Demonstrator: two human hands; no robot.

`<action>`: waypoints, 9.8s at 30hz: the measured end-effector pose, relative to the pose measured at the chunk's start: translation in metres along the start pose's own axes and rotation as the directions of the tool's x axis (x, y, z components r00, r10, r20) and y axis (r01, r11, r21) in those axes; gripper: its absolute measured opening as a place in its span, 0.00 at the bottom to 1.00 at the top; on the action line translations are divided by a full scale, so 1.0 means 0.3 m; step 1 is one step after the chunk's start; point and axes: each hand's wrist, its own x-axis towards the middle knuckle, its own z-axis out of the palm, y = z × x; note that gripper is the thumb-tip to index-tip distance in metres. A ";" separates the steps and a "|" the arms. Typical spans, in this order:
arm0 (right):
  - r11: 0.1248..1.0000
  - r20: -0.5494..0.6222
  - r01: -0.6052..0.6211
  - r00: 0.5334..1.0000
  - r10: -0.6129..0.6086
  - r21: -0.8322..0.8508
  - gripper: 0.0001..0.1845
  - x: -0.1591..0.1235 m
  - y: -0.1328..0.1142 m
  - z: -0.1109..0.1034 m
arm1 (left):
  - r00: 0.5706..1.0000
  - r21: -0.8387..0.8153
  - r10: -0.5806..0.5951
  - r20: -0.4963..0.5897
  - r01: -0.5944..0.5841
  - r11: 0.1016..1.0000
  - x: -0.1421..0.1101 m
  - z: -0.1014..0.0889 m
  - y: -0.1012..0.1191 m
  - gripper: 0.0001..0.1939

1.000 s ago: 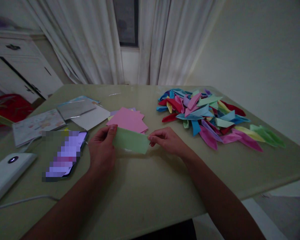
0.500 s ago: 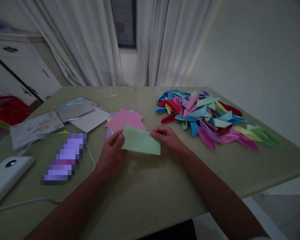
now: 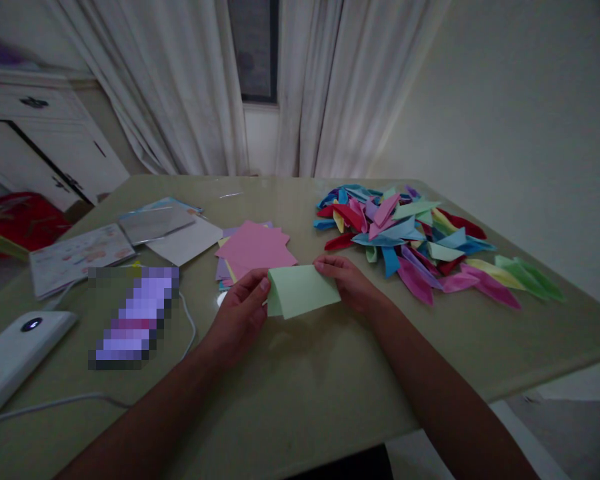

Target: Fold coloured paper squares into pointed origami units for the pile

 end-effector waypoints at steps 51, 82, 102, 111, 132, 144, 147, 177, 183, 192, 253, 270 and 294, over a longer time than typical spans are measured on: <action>0.889 -0.061 0.424 0.896 -0.440 -0.173 0.22 0.018 0.008 -0.016 | 0.985 0.300 0.153 -0.082 -0.122 0.946 0.016 -0.038 0.000 0.46; 0.057 0.547 0.547 0.837 -0.029 -0.835 0.06 -0.132 -0.048 -0.020 | 0.841 0.840 0.022 0.541 -0.539 -0.069 -0.009 -0.053 -0.046 0.13; 0.226 0.405 0.460 0.879 -0.252 -0.859 0.08 -0.131 0.007 -0.117 | 0.871 0.871 0.011 0.491 -0.491 0.009 -0.005 -0.089 -0.011 0.10; 0.250 0.378 0.446 0.884 -0.277 -0.859 0.06 -0.107 0.013 -0.138 | 0.847 0.845 -0.005 0.531 -0.531 -0.059 -0.011 -0.103 -0.009 0.11; 0.290 0.365 0.431 0.895 -0.255 -0.855 0.04 -0.119 0.001 -0.140 | 0.796 0.725 -0.129 0.591 -0.594 -0.348 -0.063 -0.064 0.011 0.15; 0.304 0.379 0.438 0.895 -0.236 -0.846 0.04 -0.119 0.000 -0.149 | 0.815 0.728 -0.153 0.558 -0.570 -0.380 -0.074 -0.057 0.014 0.15; 0.312 0.367 0.430 0.898 -0.242 -0.847 0.04 -0.118 0.003 -0.150 | 0.815 0.723 -0.142 0.562 -0.567 -0.394 -0.075 -0.057 0.012 0.16; 0.077 0.455 0.502 0.831 -0.320 -0.862 0.06 -0.136 0.011 -0.133 | 0.756 0.659 -0.195 0.624 -0.644 -0.388 -0.075 -0.026 0.011 0.23; -0.291 0.666 0.599 0.666 -0.338 -0.746 0.11 -0.218 0.025 -0.046 | 0.750 0.573 -0.276 0.601 -0.645 -0.506 -0.089 0.011 0.012 0.22; -0.437 0.644 0.516 0.733 -0.221 -0.737 0.14 -0.293 0.160 0.028 | 0.757 0.505 -0.321 0.570 -0.630 -0.589 -0.123 0.050 -0.013 0.26; 0.083 0.688 0.694 0.720 -0.092 -0.715 0.26 -0.182 0.016 -0.088 | 0.710 0.684 -0.161 0.686 -0.704 -0.190 -0.063 -0.086 0.034 0.17; 0.126 0.680 0.688 0.725 -0.107 -0.714 0.15 -0.173 0.023 -0.094 | 0.678 0.635 -0.132 0.723 -0.728 -0.260 -0.053 -0.091 0.025 0.13; 0.209 0.650 0.665 0.746 -0.144 -0.717 0.29 -0.176 0.012 -0.099 | 0.719 0.701 -0.043 0.694 -0.687 -0.192 -0.046 -0.094 0.026 0.20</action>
